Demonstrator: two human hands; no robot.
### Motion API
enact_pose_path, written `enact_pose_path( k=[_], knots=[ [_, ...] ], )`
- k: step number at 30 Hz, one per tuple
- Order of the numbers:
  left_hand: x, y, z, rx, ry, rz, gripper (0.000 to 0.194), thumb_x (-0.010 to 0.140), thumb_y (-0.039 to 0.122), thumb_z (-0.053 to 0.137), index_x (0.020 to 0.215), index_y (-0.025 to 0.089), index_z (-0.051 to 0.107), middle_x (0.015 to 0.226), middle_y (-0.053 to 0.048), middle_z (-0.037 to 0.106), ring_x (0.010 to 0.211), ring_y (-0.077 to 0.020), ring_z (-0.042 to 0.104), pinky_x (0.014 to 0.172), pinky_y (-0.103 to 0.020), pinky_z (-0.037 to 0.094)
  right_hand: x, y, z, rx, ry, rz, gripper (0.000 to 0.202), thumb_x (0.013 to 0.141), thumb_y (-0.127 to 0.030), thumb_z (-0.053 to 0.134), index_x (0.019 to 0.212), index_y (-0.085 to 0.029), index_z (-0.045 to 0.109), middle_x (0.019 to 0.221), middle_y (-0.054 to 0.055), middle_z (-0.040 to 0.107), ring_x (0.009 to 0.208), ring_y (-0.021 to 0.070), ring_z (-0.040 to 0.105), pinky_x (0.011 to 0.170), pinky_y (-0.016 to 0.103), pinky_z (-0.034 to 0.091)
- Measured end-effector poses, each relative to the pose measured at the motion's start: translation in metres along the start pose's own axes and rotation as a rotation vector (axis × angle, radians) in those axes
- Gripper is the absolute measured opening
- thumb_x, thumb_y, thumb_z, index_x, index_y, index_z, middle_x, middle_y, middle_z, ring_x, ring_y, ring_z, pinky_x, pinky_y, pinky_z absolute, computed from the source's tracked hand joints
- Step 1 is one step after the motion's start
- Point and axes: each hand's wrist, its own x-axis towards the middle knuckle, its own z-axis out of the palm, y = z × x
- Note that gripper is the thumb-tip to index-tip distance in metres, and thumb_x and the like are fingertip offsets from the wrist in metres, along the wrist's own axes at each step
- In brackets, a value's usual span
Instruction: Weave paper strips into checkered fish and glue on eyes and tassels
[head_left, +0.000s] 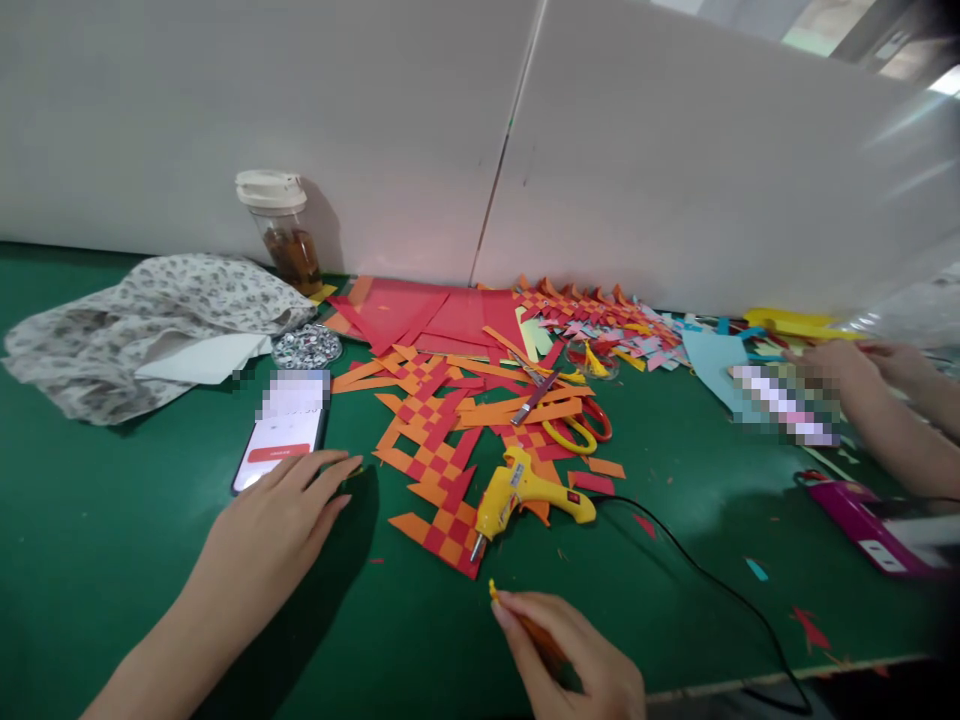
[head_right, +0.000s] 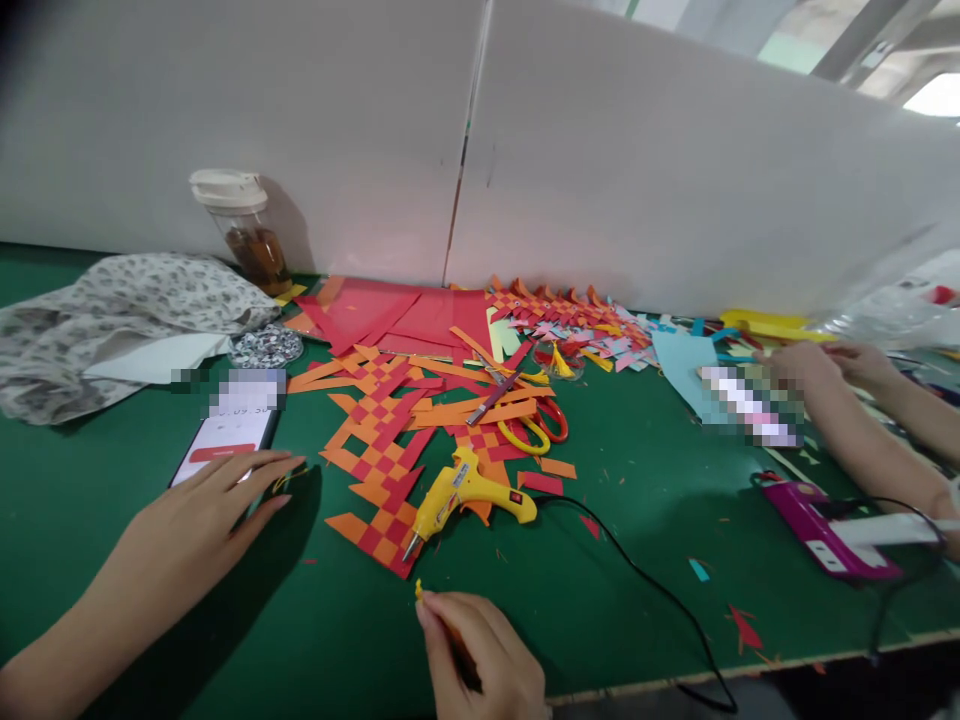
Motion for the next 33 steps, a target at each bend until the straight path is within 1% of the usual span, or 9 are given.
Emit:
enact_pose_path(
  k=[3, 8, 10, 13, 18, 22, 25, 30, 33],
  knots=[
    [-0.003, 0.007, 0.001, 0.123, 0.057, 0.019, 0.036, 0.092, 0.028, 0.042, 0.124, 0.021, 0.058, 0.132, -0.01, 0.056, 0.108, -0.0321, 0.059, 0.082, -0.045, 0.052, -0.003, 0.002, 0.012, -0.029, -0.001, -0.11, 0.012, 0.074, -0.013, 0.069, 0.079, -0.022, 0.074, 0.075, 0.005, 0.073, 0.066, 0.0171, 0.07, 0.062, 0.021, 0.058],
    [-0.006, 0.016, -0.001, 0.177, 0.062, -0.02, 0.041, 0.094, 0.03, 0.04, 0.133, 0.022, 0.049, 0.135, -0.012, 0.053, 0.109, -0.0326, 0.059, 0.079, -0.044, 0.053, -0.006, -0.003, 0.021, -0.021, 0.069, -0.06, 0.011, 0.078, -0.014, 0.065, 0.078, -0.022, 0.073, 0.075, 0.006, 0.071, 0.067, 0.0177, 0.068, 0.062, 0.024, 0.058],
    [-0.006, 0.016, 0.0, 0.186, 0.089, -0.013, 0.043, 0.094, 0.028, 0.04, 0.136, 0.021, 0.046, 0.141, -0.015, 0.046, 0.122, -0.036, 0.05, 0.083, -0.047, 0.051, -0.005, -0.003, 0.02, -0.045, 0.045, -0.089, 0.011, 0.078, -0.014, 0.064, 0.079, -0.022, 0.072, 0.075, 0.007, 0.071, 0.067, 0.0183, 0.068, 0.062, 0.025, 0.058],
    [-0.005, 0.013, 0.001, 0.183, 0.147, 0.0, 0.045, 0.093, 0.026, 0.042, 0.138, 0.02, 0.043, 0.15, -0.017, 0.031, 0.137, -0.0397, 0.029, 0.094, -0.054, 0.044, -0.002, -0.002, 0.018, -0.088, 0.0, -0.136, 0.013, 0.077, -0.012, 0.065, 0.081, -0.021, 0.072, 0.076, 0.006, 0.072, 0.067, 0.0181, 0.069, 0.061, 0.023, 0.058],
    [-0.005, 0.014, -0.001, 0.137, 0.196, -0.009, 0.051, 0.091, 0.023, 0.047, 0.141, 0.02, 0.039, 0.154, -0.016, 0.02, 0.14, -0.0389, 0.02, 0.103, -0.056, 0.035, 0.0, -0.004, 0.017, -0.092, 0.006, -0.096, 0.011, 0.077, -0.013, 0.064, 0.081, -0.021, 0.071, 0.076, 0.006, 0.073, 0.067, 0.0189, 0.07, 0.061, 0.023, 0.058],
    [-0.006, 0.018, -0.002, 0.119, 0.221, 0.001, 0.051, 0.09, 0.02, 0.049, 0.14, 0.02, 0.04, 0.155, -0.015, 0.019, 0.141, -0.0369, 0.018, 0.106, -0.055, 0.031, 0.0, -0.005, 0.018, -0.103, 0.015, -0.069, 0.009, 0.078, -0.014, 0.064, 0.08, -0.02, 0.071, 0.076, 0.007, 0.073, 0.067, 0.019, 0.07, 0.06, 0.024, 0.058],
    [-0.006, 0.02, -0.002, 0.109, 0.22, 0.007, 0.048, 0.09, 0.02, 0.048, 0.138, 0.019, 0.043, 0.154, -0.016, 0.022, 0.14, -0.0374, 0.021, 0.108, -0.056, 0.028, 0.001, -0.005, 0.019, -0.113, 0.003, -0.078, 0.008, 0.078, -0.013, 0.064, 0.081, -0.019, 0.07, 0.076, 0.007, 0.073, 0.068, 0.0183, 0.07, 0.061, 0.023, 0.058],
    [-0.006, 0.019, 0.0, 0.114, 0.218, 0.026, 0.046, 0.091, 0.02, 0.046, 0.137, 0.019, 0.044, 0.148, -0.015, 0.036, 0.137, -0.0362, 0.03, 0.106, -0.054, 0.033, 0.0, -0.003, 0.019, -0.132, -0.019, -0.086, 0.007, 0.079, -0.014, 0.064, 0.08, -0.017, 0.069, 0.076, 0.007, 0.072, 0.069, 0.0171, 0.07, 0.063, 0.021, 0.058],
    [-0.005, 0.018, 0.002, 0.135, 0.266, 0.057, 0.045, 0.091, 0.021, 0.048, 0.135, 0.018, 0.046, 0.145, -0.015, 0.042, 0.135, -0.0366, 0.034, 0.103, -0.053, 0.037, -0.001, -0.001, 0.019, -0.133, -0.024, -0.106, 0.007, 0.08, -0.013, 0.063, 0.081, -0.017, 0.069, 0.077, 0.007, 0.072, 0.069, 0.0165, 0.07, 0.062, 0.021, 0.057]
  ],
)
